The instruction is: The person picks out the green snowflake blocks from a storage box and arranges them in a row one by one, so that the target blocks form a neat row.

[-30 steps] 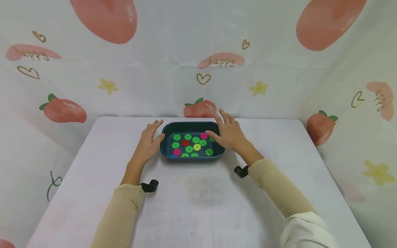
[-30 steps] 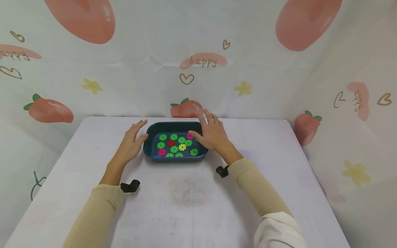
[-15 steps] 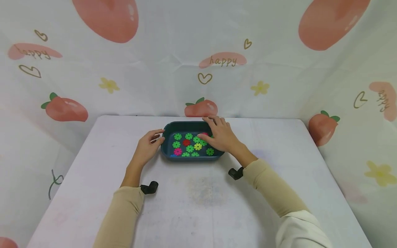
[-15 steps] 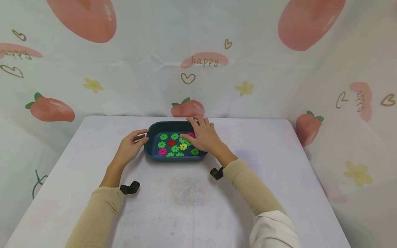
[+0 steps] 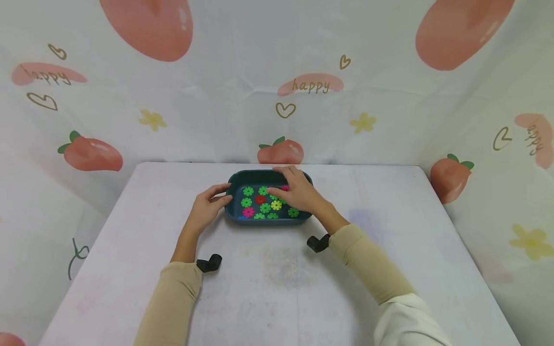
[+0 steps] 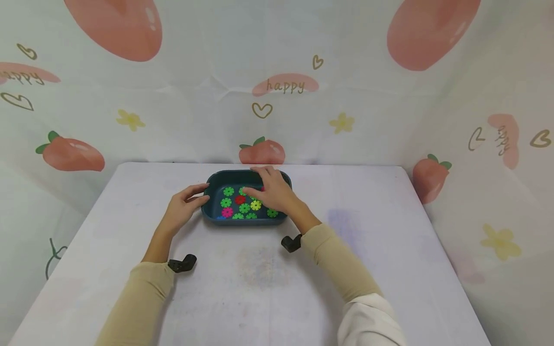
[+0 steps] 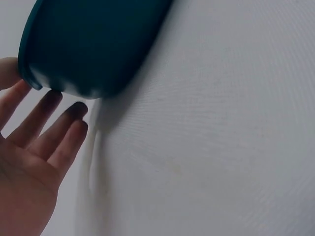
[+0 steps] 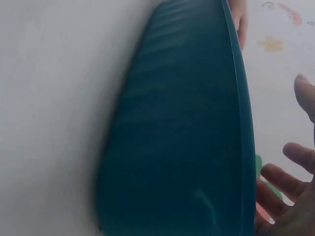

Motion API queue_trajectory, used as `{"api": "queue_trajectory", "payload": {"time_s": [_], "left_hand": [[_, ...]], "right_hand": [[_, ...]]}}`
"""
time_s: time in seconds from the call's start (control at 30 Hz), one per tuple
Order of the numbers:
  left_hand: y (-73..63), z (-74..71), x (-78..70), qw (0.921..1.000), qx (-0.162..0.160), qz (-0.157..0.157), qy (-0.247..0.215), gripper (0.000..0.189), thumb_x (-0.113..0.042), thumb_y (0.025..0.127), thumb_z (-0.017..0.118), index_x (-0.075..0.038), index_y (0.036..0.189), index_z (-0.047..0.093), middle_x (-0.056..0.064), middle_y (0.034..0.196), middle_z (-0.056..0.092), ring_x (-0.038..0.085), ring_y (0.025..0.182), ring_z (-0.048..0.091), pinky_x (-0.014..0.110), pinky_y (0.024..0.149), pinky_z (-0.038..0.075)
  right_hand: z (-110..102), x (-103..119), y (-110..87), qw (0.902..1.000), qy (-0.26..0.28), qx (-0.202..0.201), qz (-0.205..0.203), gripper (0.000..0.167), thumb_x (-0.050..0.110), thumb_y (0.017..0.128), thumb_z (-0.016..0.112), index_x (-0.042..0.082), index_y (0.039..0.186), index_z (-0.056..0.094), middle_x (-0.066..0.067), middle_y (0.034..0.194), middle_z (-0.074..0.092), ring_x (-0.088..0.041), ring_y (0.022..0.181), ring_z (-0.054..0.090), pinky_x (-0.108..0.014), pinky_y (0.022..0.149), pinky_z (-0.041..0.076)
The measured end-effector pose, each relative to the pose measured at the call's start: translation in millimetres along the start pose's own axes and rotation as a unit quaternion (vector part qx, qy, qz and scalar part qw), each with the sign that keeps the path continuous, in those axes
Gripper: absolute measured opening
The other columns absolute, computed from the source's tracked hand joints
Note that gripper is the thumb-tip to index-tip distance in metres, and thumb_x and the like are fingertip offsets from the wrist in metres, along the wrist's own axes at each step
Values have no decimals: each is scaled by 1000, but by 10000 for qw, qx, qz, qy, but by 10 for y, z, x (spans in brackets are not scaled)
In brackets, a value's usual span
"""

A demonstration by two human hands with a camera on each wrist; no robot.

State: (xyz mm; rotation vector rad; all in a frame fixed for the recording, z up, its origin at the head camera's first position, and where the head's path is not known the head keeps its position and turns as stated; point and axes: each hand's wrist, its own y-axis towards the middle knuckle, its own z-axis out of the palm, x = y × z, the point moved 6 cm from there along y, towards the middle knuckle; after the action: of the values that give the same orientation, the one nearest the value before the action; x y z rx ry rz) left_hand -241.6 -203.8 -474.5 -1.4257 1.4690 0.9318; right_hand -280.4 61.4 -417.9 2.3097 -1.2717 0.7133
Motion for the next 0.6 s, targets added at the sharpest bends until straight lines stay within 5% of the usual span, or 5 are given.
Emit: {"api": "queue_trajectory", "payload": {"time_s": [0.2,0.4,0.6], "left_hand": [[-20,-11,47,9991,28,-86,-414,49,-32,101,66,-15,145,57,10,154,52,28,135,59,9,95,50],[-29,-24,95,9976,183,6,-672,49,-31,101,66,-15,146,56,10,156,49,16,128,63,10,95,51],[-10,-35,143,9971,353,-72,-665,52,-35,99,68,-19,147,56,5,159,47,28,140,54,19,105,48]], "right_hand": [[113,68,58,9988,465,135,-1,66,44,94,72,11,148,50,-10,146,51,-33,127,57,-45,106,52],[202,160,151,9975,647,274,-20,63,42,94,73,10,145,54,-9,142,57,-29,128,58,-42,109,51],[321,210,254,9941,847,636,219,59,40,94,73,11,143,56,-9,139,62,-28,124,60,-42,107,51]]}}
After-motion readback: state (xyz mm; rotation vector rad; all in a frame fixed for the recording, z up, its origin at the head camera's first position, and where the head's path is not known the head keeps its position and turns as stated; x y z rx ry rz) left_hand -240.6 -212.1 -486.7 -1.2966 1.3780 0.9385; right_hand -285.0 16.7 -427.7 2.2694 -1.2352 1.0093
